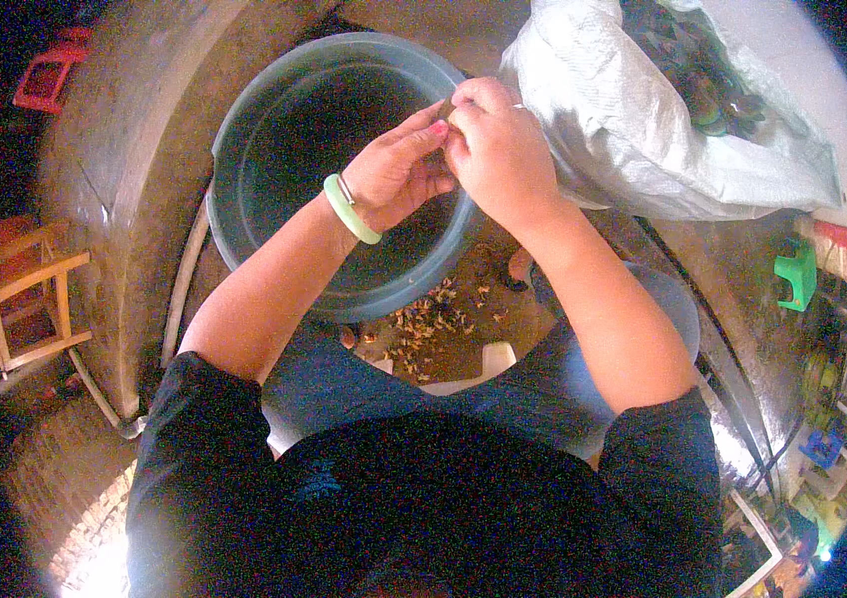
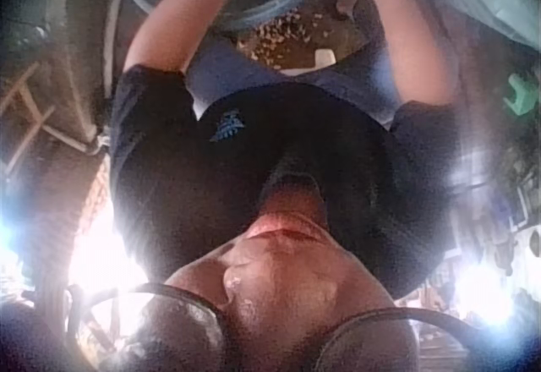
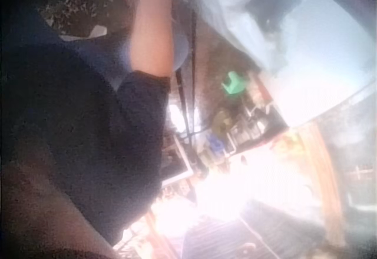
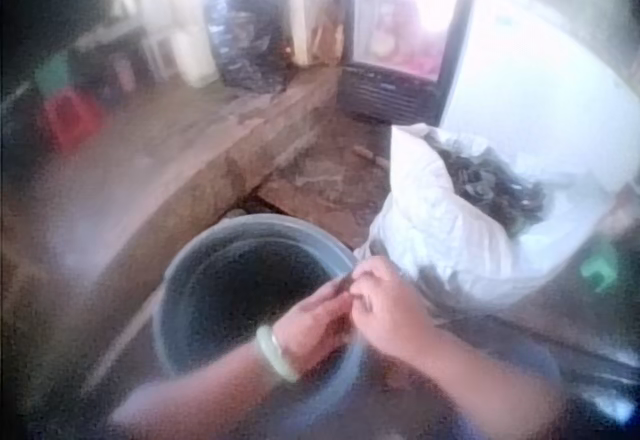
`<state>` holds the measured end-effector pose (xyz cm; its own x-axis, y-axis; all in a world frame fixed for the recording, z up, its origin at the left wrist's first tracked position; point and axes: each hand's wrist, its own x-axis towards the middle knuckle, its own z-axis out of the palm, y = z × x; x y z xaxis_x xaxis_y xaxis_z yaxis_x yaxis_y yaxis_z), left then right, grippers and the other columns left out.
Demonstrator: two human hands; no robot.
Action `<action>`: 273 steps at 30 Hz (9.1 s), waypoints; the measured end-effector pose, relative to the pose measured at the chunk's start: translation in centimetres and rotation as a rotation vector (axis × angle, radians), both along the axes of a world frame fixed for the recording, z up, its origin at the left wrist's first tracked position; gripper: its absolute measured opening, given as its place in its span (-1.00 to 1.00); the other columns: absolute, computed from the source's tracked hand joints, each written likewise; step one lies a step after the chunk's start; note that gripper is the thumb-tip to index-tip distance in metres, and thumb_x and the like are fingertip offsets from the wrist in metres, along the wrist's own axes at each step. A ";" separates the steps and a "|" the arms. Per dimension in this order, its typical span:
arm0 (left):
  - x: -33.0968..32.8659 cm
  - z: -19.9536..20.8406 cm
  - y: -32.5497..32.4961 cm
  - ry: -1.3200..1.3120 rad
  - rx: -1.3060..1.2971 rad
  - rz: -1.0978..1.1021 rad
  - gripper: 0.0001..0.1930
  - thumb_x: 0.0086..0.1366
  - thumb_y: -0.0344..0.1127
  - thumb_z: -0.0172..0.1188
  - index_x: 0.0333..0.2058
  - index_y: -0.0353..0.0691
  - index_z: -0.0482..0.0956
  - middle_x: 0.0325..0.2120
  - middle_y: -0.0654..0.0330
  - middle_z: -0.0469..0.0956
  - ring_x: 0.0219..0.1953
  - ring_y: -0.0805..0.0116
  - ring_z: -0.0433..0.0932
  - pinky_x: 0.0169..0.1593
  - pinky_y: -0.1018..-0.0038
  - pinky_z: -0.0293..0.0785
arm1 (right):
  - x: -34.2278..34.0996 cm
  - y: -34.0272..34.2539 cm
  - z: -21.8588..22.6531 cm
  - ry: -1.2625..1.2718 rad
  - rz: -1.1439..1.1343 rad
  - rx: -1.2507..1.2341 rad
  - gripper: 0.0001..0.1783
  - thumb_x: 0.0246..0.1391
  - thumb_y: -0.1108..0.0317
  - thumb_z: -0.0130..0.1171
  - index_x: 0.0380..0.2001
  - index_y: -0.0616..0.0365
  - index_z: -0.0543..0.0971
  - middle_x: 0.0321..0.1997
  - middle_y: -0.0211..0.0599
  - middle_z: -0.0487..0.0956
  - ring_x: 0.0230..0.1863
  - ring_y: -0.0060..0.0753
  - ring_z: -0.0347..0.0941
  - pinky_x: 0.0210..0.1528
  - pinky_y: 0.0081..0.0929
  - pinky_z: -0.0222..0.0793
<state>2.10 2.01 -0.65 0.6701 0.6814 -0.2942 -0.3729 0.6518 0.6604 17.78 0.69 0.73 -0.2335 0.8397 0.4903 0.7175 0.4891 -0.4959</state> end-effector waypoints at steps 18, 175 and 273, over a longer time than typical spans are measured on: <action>-1.3 -0.5 1.0 0.101 0.010 -0.150 -0.55 0.31 -0.25 0.00 0.16 -0.16 0.25 -0.17 0.19 0.52 -0.30 0.46 0.50 -0.22 0.54 0.44 | 3.6 0.6 1.6 1.361 -0.049 -0.907 -0.80 0.10 0.29 0.07 -0.27 0.17 0.50 -0.24 -0.34 0.53 -0.23 -0.48 0.43 -0.19 -0.49 0.36; -1.2 1.0 1.2 0.325 0.343 0.254 -0.47 0.20 -0.50 0.10 0.16 -0.27 0.21 -0.21 0.14 0.52 -0.26 0.40 0.57 -0.18 0.51 0.56 | -0.8 -0.3 2.3 0.149 0.095 -0.061 -0.80 -0.10 0.58 0.12 -0.31 0.18 0.48 -0.12 -0.06 0.44 -0.10 -0.01 0.44 -0.07 -0.25 0.42; -2.9 1.1 2.0 -0.261 -0.198 0.062 -0.58 0.34 -0.12 -0.16 0.12 -0.12 0.29 0.13 -0.16 0.29 0.12 -0.07 0.36 0.13 0.09 0.35 | 3.5 -4.5 2.6 -0.552 0.480 -0.822 -0.76 -0.05 0.20 0.11 -0.49 0.15 0.63 -0.40 -0.09 0.53 -0.25 -0.03 0.47 -0.17 -0.19 0.39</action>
